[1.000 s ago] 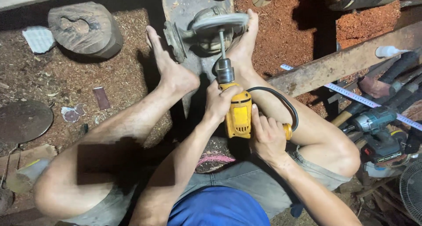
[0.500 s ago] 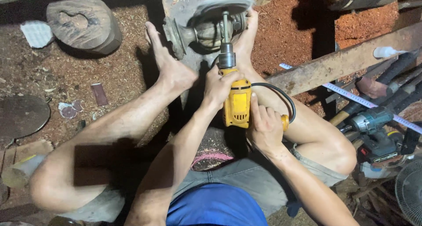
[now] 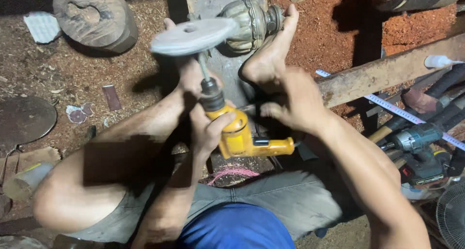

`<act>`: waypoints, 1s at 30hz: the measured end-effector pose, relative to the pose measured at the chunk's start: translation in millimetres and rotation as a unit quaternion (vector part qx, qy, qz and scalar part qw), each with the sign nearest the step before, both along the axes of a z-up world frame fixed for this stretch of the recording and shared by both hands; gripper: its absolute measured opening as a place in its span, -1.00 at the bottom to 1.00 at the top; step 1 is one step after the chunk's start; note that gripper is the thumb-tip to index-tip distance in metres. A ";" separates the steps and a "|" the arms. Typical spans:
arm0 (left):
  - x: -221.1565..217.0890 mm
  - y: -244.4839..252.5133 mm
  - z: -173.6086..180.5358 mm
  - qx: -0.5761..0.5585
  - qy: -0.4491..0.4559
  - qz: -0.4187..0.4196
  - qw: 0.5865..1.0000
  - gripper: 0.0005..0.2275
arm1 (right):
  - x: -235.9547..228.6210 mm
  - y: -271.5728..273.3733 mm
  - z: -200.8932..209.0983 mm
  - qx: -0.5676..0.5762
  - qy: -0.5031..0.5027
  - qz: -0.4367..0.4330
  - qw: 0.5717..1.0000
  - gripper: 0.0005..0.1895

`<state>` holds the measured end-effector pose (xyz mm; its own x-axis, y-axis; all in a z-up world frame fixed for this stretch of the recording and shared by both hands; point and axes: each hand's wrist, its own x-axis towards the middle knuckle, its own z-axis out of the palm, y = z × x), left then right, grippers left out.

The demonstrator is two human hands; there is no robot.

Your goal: Polishing a decorative wooden ornament using a drill with a polishing attachment.

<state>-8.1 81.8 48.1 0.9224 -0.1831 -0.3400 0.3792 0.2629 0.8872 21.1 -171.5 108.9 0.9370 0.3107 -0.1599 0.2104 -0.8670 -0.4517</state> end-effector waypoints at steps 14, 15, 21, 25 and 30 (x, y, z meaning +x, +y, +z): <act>-23.6 80.8 -27.2 -0.016 0.053 0.064 0.996 -0.78 | 184.6 5.2 -58.2 -0.095 0.226 -0.035 0.969 0.34; -18.0 77.5 -20.7 -0.016 0.057 0.062 0.996 -0.81 | 186.7 3.0 -55.0 -0.062 0.294 -0.067 0.951 0.34; 2.8 30.8 9.5 0.016 0.099 0.041 0.994 -0.87 | 166.6 -10.9 -68.1 -0.114 0.128 0.018 0.985 0.35; 31.3 -20.9 11.7 -0.082 0.140 0.058 0.985 -0.86 | 68.8 17.9 25.6 -0.050 0.012 -0.025 0.998 0.01; 61.8 -91.2 -3.9 -0.217 0.176 0.057 0.958 -0.90 | -57.6 31.3 69.8 -0.246 -0.051 0.029 0.967 -0.08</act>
